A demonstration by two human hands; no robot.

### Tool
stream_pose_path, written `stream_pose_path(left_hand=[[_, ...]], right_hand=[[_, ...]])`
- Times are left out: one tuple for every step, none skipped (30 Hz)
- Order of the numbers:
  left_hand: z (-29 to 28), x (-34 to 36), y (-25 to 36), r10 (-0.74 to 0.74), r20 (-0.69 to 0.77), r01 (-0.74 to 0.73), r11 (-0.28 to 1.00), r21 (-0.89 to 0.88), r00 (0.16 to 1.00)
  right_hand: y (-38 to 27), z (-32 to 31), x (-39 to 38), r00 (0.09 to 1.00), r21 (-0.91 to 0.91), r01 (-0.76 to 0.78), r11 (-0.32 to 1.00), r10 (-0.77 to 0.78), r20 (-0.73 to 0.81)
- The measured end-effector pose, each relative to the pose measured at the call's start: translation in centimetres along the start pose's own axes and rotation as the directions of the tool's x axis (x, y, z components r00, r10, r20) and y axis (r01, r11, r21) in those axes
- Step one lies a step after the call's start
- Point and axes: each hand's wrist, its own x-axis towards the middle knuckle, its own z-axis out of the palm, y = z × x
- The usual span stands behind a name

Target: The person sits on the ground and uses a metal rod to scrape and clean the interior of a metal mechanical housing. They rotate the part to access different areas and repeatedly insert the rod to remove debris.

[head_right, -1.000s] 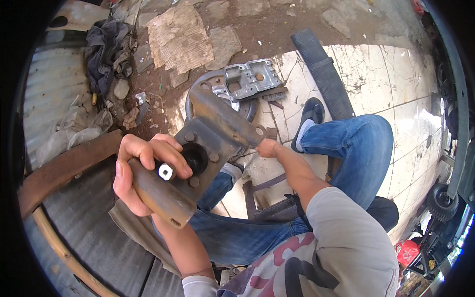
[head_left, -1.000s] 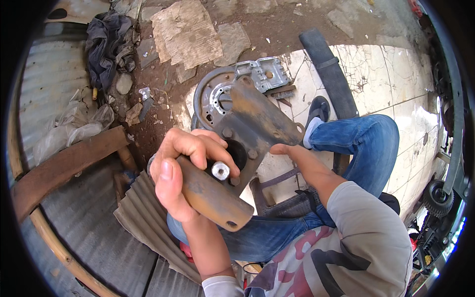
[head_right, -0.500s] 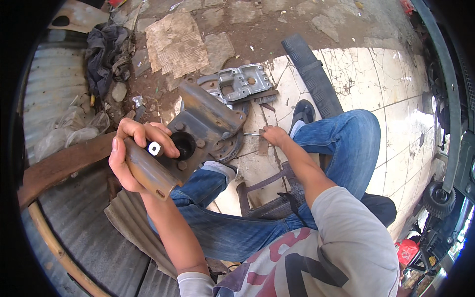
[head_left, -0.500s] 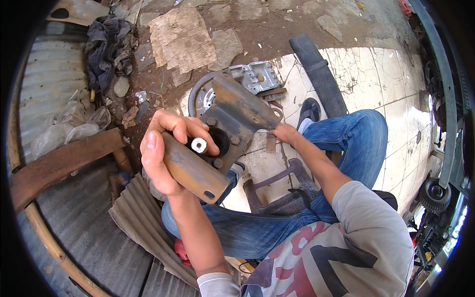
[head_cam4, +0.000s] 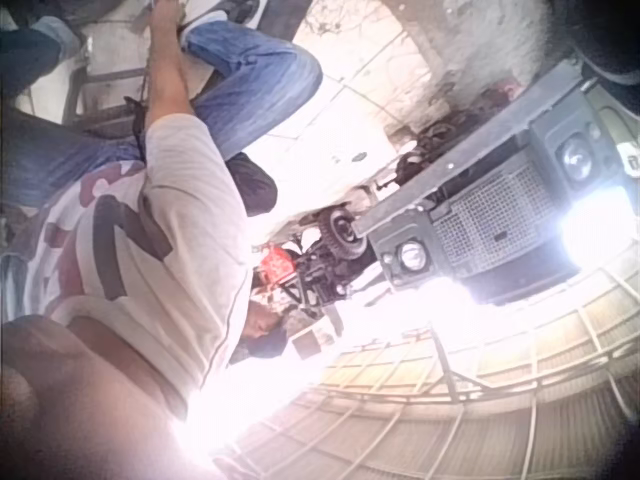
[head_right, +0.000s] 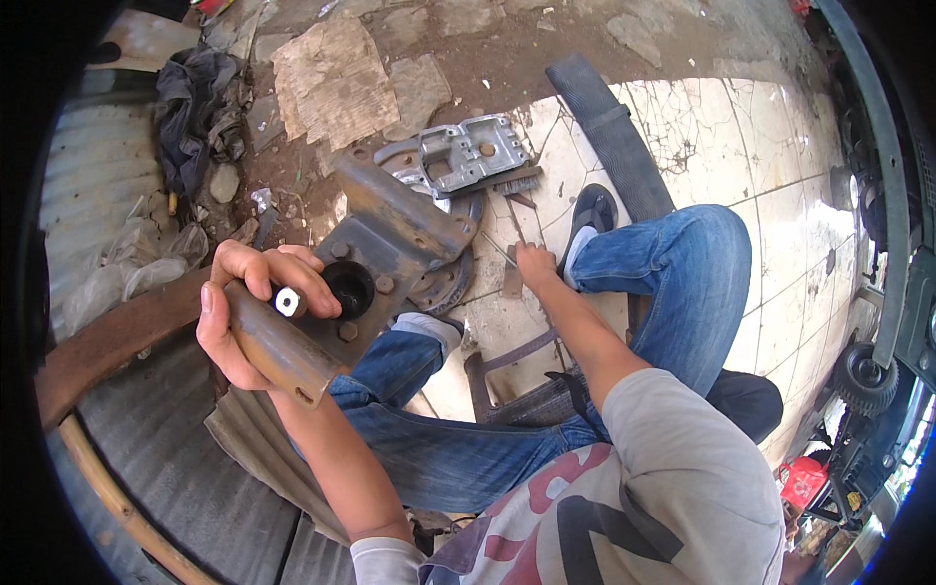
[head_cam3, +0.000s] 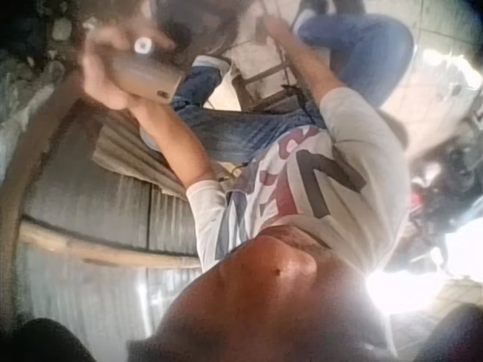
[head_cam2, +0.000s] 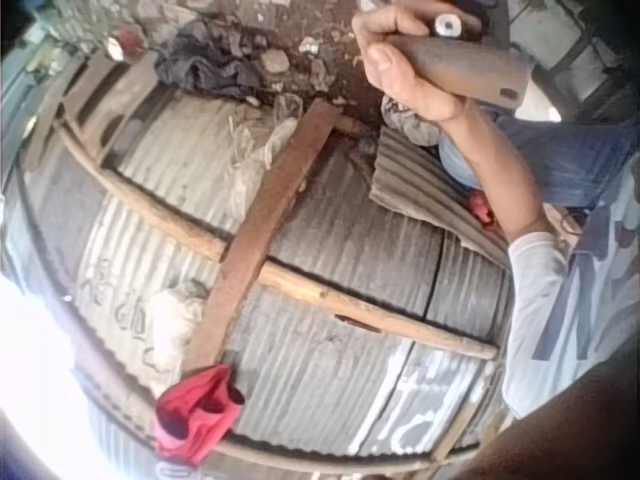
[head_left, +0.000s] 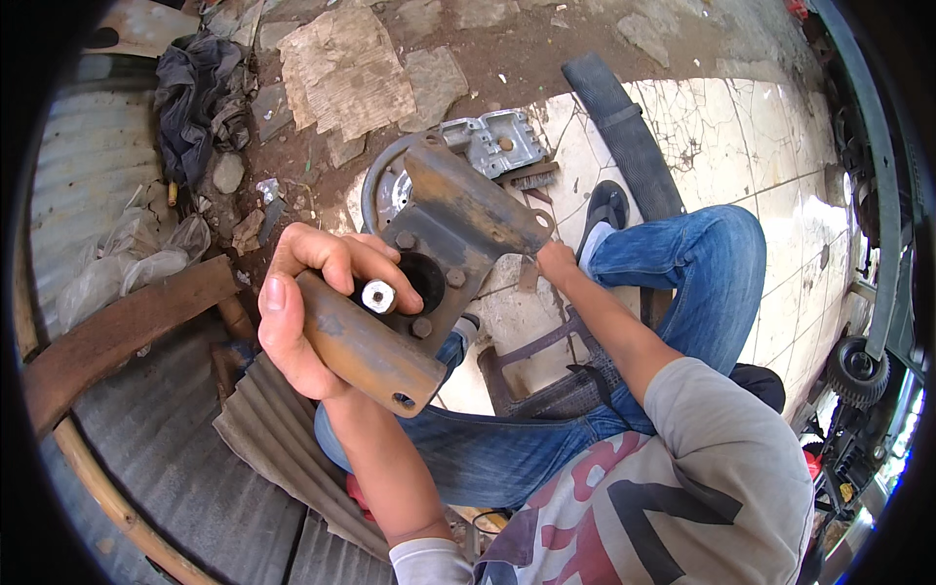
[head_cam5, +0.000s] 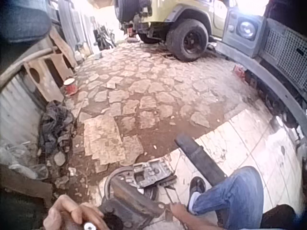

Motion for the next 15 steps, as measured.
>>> stream_pose_path(left_hand=[[0.1,0.0,0.0,-0.001,-0.007,0.001,1.0,0.001,1.0],[0.0,-0.1,0.0,-0.003,-0.007,0.003,1.0,-0.009,1.0],[-0.1,-0.1,-0.1,-0.008,-0.004,0.007,1.0,-0.019,1.0],[-0.2,-0.2,-0.1,-0.011,-0.002,0.011,1.0,-0.029,1.0],[-0.2,-0.2,-0.1,-0.005,0.003,0.005,1.0,-0.013,1.0],[-0.2,-0.2,0.0,0.001,0.009,-0.001,1.0,0.01,1.0],[-0.1,-0.1,0.1,0.007,0.016,-0.007,0.999,0.032,1.0],[0.0,0.0,0.0,0.003,0.038,-0.003,1.0,-0.004,0.999],[0.1,0.0,0.0,0.018,0.031,-0.019,1.0,0.015,0.999],[0.5,0.1,0.0,0.033,0.024,-0.034,0.999,0.034,0.999],[0.8,0.1,0.0,0.047,0.019,-0.048,0.997,0.054,0.999],[0.8,-0.2,0.0,0.056,0.006,-0.056,0.997,0.048,0.998],[0.4,-0.6,0.1,0.032,-0.009,-0.032,0.999,0.028,0.999],[-0.1,-1.2,0.3,0.008,-0.026,-0.008,1.0,0.007,1.0],[-0.2,-1.5,0.7,-0.016,-0.027,0.015,1.0,-0.021,1.0]], right_hand=[[-0.3,0.0,0.1,1.0,-0.005,-0.018,1.0,0.018,-0.02],[-0.8,-0.1,0.2,0.999,0.007,-0.001,1.0,0.001,-0.046],[-1.0,0.1,0.6,0.997,0.02,0.014,1.0,-0.013,-0.073],[-1.3,0.3,0.9,0.995,0.034,0.031,0.999,-0.027,-0.098],[-1.7,0.6,1.3,0.993,0.046,0.028,0.999,-0.023,-0.113],[-2.2,1.4,1.7,0.993,0.062,0.01,0.998,-0.002,-0.122],[-2.6,2.0,2.3,0.991,0.077,-0.031,0.997,0.04,-0.126],[-2.8,2.7,2.7,0.988,0.089,-0.079,0.993,0.089,-0.122],[-3.2,3.2,2.9,0.987,0.094,-0.099,0.991,0.11,-0.118],[-3.4,3.5,3.3,0.986,0.097,-0.11,0.989,0.121,-0.116],[-3.6,4.1,3.2,0.989,0.081,-0.085,0.993,0.094,-0.111],[-3.8,3.9,3.1,0.993,0.051,-0.049,0.997,0.054,-0.109],[-3.8,3.7,3.1,0.994,0.02,-0.014,1.0,0.016,-0.104],[-4.3,3.5,3.3,0.998,0.078,-0.035,0.996,0.038,-0.042],[-4.1,4.2,3.6,0.998,0.132,-0.043,0.99,0.049,-0.048]])
